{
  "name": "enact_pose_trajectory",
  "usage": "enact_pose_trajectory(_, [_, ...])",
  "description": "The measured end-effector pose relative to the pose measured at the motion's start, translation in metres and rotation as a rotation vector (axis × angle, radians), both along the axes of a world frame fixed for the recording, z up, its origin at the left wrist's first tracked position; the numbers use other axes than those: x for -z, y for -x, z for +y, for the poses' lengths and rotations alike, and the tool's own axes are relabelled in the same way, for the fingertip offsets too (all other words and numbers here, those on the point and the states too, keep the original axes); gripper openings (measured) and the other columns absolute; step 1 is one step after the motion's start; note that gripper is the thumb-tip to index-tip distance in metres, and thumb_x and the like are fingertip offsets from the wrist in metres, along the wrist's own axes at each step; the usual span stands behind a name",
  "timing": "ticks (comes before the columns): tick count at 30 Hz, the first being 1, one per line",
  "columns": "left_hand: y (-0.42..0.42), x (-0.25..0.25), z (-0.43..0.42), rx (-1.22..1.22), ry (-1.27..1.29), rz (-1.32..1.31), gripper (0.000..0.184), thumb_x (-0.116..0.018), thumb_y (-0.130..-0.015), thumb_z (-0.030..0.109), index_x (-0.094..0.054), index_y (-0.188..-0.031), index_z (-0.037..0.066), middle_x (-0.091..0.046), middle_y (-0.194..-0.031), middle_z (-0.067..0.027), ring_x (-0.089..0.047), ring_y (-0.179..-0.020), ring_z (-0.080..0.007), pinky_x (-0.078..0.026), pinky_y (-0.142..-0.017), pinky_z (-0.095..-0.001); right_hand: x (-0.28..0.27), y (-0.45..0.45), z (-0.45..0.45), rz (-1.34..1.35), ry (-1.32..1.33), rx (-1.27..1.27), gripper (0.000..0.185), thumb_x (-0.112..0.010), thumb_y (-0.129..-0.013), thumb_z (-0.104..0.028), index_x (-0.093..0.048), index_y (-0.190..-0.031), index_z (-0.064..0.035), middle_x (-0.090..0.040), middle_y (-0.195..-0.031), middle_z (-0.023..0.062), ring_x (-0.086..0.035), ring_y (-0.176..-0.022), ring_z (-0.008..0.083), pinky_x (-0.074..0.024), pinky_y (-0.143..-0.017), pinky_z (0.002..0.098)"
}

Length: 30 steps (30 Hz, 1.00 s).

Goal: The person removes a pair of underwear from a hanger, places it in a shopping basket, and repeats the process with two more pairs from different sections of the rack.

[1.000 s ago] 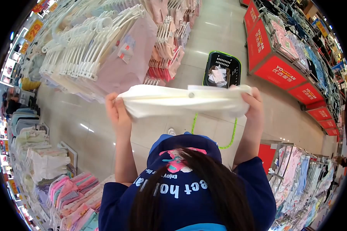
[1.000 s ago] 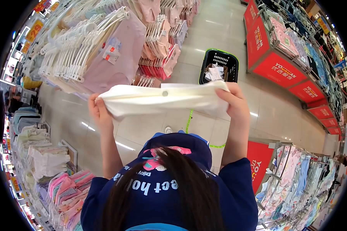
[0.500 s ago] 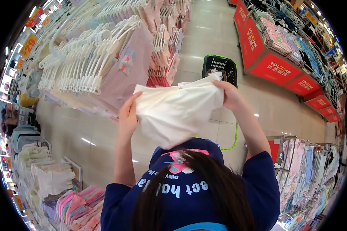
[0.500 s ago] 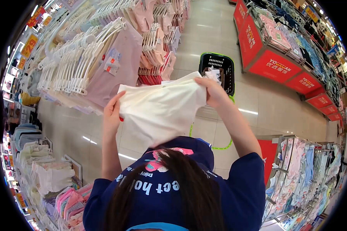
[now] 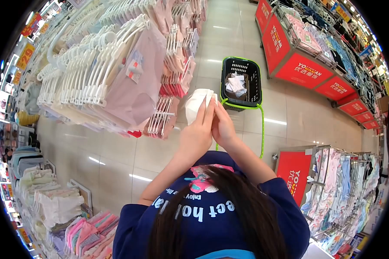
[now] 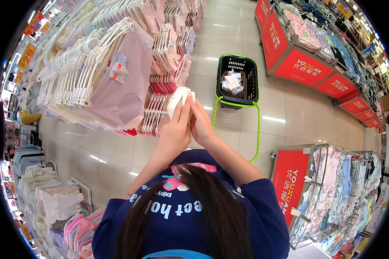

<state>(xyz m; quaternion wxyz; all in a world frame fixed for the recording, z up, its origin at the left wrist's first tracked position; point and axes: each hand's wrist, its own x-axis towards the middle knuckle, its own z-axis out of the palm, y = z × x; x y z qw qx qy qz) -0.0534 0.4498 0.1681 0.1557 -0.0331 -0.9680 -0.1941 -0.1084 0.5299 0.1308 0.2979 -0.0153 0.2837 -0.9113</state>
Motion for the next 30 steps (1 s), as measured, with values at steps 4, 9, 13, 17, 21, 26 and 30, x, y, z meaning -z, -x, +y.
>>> enact_pose_trajectory(4, [-0.003,0.004,0.005,0.126,-0.135,-0.045,0.071,-0.048,-0.067,0.000,-0.020,-0.133,0.006,-0.024,-0.135,-0.0170,-0.058,-0.077,-0.0340,-0.049,-0.056,-0.0363,0.009,0.000,0.007,-0.117,0.075,-0.058,0.033,-0.037,-0.091,-0.025,-0.039,-0.118,-0.0063,-0.050,-0.112,0.0061,-0.049,-0.100,0.0156,-0.0399,-0.085,0.0296])
enact_pose_trajectory(9, [-0.014,0.004,0.009,0.270,-0.427,-0.146,0.062,-0.047,-0.074,0.000,-0.023,-0.130,-0.001,-0.030,-0.132,-0.0203,-0.057,-0.082,-0.0264,-0.046,-0.071,-0.0334,0.001,0.013,0.018,0.133,-0.096,-0.036,0.029,-0.048,-0.087,-0.018,-0.046,-0.113,-0.0064,-0.054,-0.105,0.0047,-0.054,-0.090,0.0117,-0.0446,-0.076,0.0271])
enact_pose_trajectory(13, [-0.027,0.001,-0.028,0.333,-0.462,0.065,0.054,-0.048,-0.078,0.004,-0.028,-0.128,0.000,-0.035,-0.130,-0.0179,-0.056,-0.071,-0.0143,-0.046,-0.067,-0.0297,-0.020,0.026,0.024,0.207,-0.162,-0.010,0.027,-0.052,-0.085,-0.020,-0.051,-0.108,-0.0049,-0.058,-0.096,0.0033,-0.055,-0.085,0.0109,-0.0457,-0.074,0.0263])
enact_pose_trajectory(17, [-0.025,0.027,-0.064,-0.129,-1.255,0.195,0.043,-0.050,-0.082,0.014,-0.038,-0.122,0.003,-0.044,-0.123,-0.0107,-0.048,-0.097,-0.0160,-0.040,-0.082,-0.0306,-0.050,0.036,0.038,0.246,-0.175,-0.204,0.030,-0.051,-0.086,-0.019,-0.049,-0.112,-0.0051,-0.057,-0.100,0.0029,-0.055,-0.090,0.0108,-0.0452,-0.077,0.0266])
enact_pose_trajectory(21, [0.006,0.081,-0.077,0.006,-1.671,-0.168,0.048,-0.047,-0.085,0.029,-0.036,-0.122,0.000,-0.041,-0.124,-0.0088,-0.042,-0.111,-0.0229,-0.035,-0.092,-0.0359,-0.068,0.038,0.036,0.176,-0.146,-0.355,0.031,-0.051,-0.085,-0.018,-0.047,-0.113,-0.0039,-0.056,-0.101,0.0048,-0.056,-0.091,0.0128,-0.0464,-0.076,0.0282])
enact_pose_trajectory(26, [0.004,0.073,-0.046,0.272,-1.582,-0.171,0.067,-0.040,-0.085,0.048,-0.025,-0.129,-0.001,-0.033,-0.131,-0.0118,-0.036,-0.118,-0.0261,-0.029,-0.098,-0.0382,-0.058,0.050,0.036,-0.002,-0.084,-0.380,0.031,-0.049,-0.086,-0.017,-0.045,-0.113,-0.0025,-0.055,-0.105,0.0096,-0.056,-0.095,0.0173,-0.0475,-0.079,0.0321])
enact_pose_trajectory(30, [-0.002,0.042,-0.039,0.518,-2.217,-0.232,0.074,-0.050,-0.080,0.048,-0.025,-0.129,-0.001,-0.037,-0.127,-0.0126,-0.039,-0.115,-0.0234,-0.032,-0.096,-0.0344,-0.033,0.055,0.046,-0.100,-0.125,-0.280,0.033,-0.045,-0.088,-0.015,-0.040,-0.117,-0.0013,-0.052,-0.109,0.0114,-0.054,-0.099,0.0213,-0.0457,-0.083,0.0349])
